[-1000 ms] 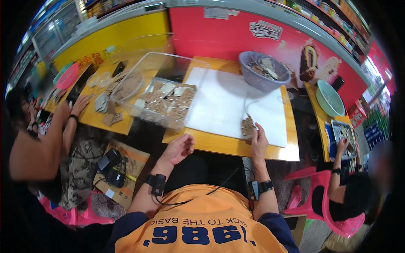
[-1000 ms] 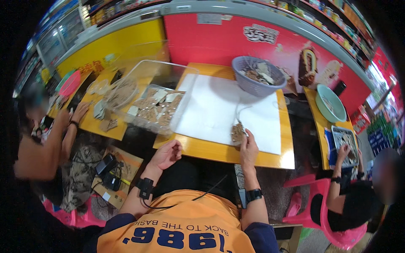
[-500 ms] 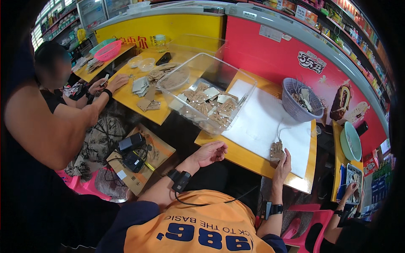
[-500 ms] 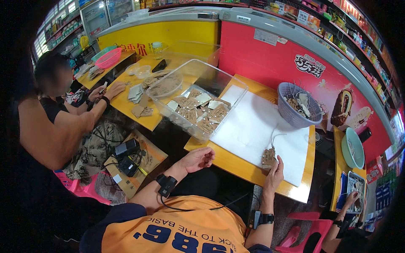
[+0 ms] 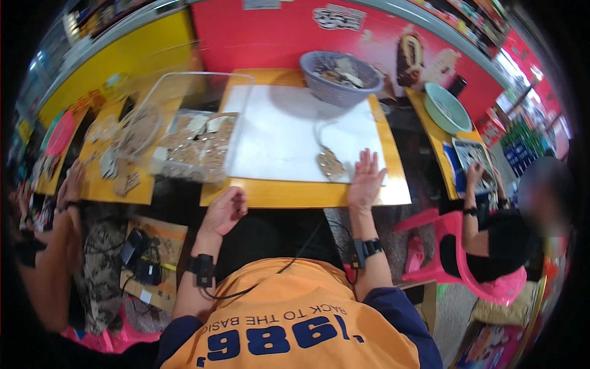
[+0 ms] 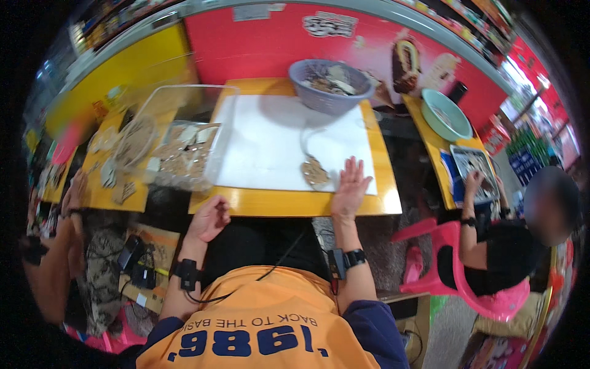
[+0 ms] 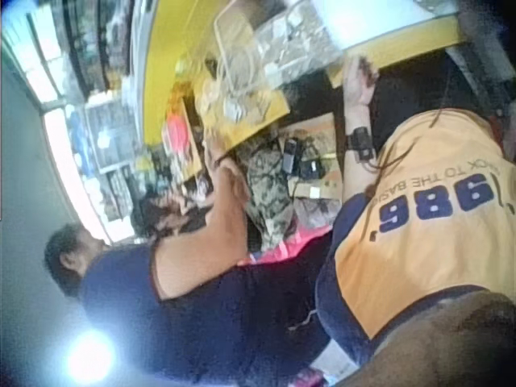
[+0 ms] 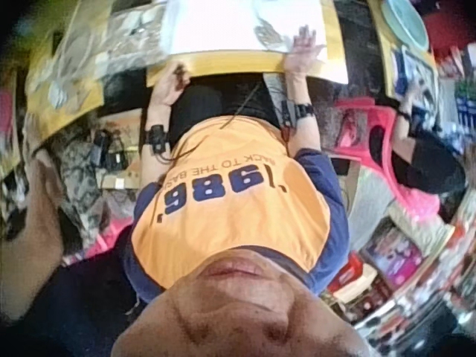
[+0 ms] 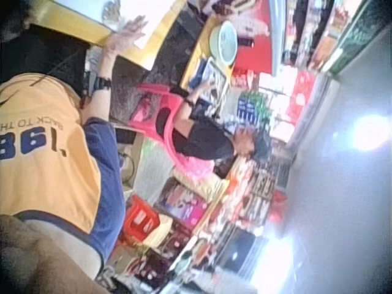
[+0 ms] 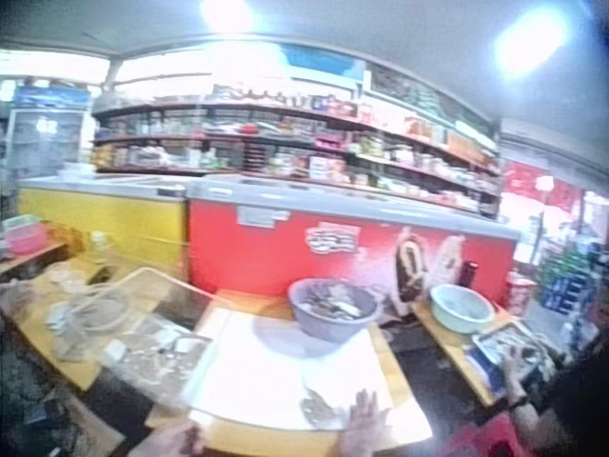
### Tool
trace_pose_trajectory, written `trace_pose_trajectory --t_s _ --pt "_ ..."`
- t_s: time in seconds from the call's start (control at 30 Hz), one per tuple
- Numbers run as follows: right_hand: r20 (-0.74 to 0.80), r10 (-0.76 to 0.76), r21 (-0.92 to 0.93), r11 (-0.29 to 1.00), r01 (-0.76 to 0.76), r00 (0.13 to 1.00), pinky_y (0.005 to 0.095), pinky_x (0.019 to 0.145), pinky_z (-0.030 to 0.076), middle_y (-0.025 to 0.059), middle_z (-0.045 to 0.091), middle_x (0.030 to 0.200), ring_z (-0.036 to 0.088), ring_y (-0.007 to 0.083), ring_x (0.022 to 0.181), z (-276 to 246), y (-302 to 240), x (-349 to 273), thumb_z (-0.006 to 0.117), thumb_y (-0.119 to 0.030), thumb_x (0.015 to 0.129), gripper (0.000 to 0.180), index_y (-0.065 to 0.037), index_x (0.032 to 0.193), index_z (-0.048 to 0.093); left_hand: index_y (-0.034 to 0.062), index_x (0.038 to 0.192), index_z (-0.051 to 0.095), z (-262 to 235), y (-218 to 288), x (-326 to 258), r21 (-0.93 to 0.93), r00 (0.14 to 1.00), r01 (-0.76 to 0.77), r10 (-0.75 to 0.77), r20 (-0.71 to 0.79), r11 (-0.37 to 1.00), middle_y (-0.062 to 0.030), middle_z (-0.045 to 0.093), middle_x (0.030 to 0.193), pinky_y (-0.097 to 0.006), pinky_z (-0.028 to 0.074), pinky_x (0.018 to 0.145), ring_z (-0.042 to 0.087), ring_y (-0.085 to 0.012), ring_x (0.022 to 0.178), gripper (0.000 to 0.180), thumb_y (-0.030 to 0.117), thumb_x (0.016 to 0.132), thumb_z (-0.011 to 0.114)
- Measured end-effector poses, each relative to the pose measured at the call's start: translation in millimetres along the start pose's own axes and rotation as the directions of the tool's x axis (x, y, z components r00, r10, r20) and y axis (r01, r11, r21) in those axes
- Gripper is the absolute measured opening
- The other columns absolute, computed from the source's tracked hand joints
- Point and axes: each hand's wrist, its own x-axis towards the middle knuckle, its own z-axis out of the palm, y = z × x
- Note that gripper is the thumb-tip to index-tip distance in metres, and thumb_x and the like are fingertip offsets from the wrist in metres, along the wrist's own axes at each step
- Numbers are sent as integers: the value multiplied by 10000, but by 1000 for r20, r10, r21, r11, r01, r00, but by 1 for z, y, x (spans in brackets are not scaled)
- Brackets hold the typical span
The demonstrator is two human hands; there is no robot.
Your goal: The person is threading a thin wire or string through a small rectangular component, likely for a shoe or accessory.
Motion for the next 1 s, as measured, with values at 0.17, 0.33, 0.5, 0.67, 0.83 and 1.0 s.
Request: trace_pose_trajectory --t_s 0.17,0.33,0.5,0.67,0.83,1.0 --pt "-30 17 74 997 -14 999 354 1133 232 135 325 1500 310 237 1386 -10 -5 4 199 -554 999 707 -35 1478 215 52 975 599 1 -2 3 6 999 2 -2 44 1000 -56 632 851 -279 509 600 608 -166 646 216 245 984 505" --pt "-63 -1 38 999 3 998 362 1132 260 155 328 1486 313 246 1384 -3 -6 -1 219 -514 1010 675 -17 1466 222 55 978 591 4 -4 1 19 999 -9 8 44 1000 -52 623 847 -275 512 604 609 -159 648 217 246 991 490" --pt "-21 -12 -77 997 10 1000 344 1078 315 145 480 1365 436 229 1263 -5 -3 -3 258 -471 1015 585 -4 1322 434 52 982 586 4 -5 1 28 999 -16 14 50 999 -49 620 842 -270 517 601 613 -155 651 223 245 997 477" --pt "367 -261 -545 717 434 893 332 860 442 125 637 1016 574 231 942 12 3 -23 539 -243 945 237 -42 844 616 51 981 583 3 -5 1 33 999 -13 11 35 999 -51 619 846 -269 516 597 613 -154 646 221 244 998 475" --pt "726 -288 -618 124 776 624 391 556 396 96 478 588 497 286 568 23 1 -33 694 -88 786 295 -63 613 457 53 974 578 5 -2 2 37 999 -6 4 41 999 -51 618 848 -267 512 596 612 -155 650 219 245 997 476" --pt "775 -141 -615 52 787 616 405 531 405 137 503 585 510 312 538 24 4 -34 644 -131 854 338 -44 577 471 51 967 577 6 -3 3 19 1000 4 -4 27 1000 -55 617 846 -278 503 595 605 -163 641 221 246 997 477"
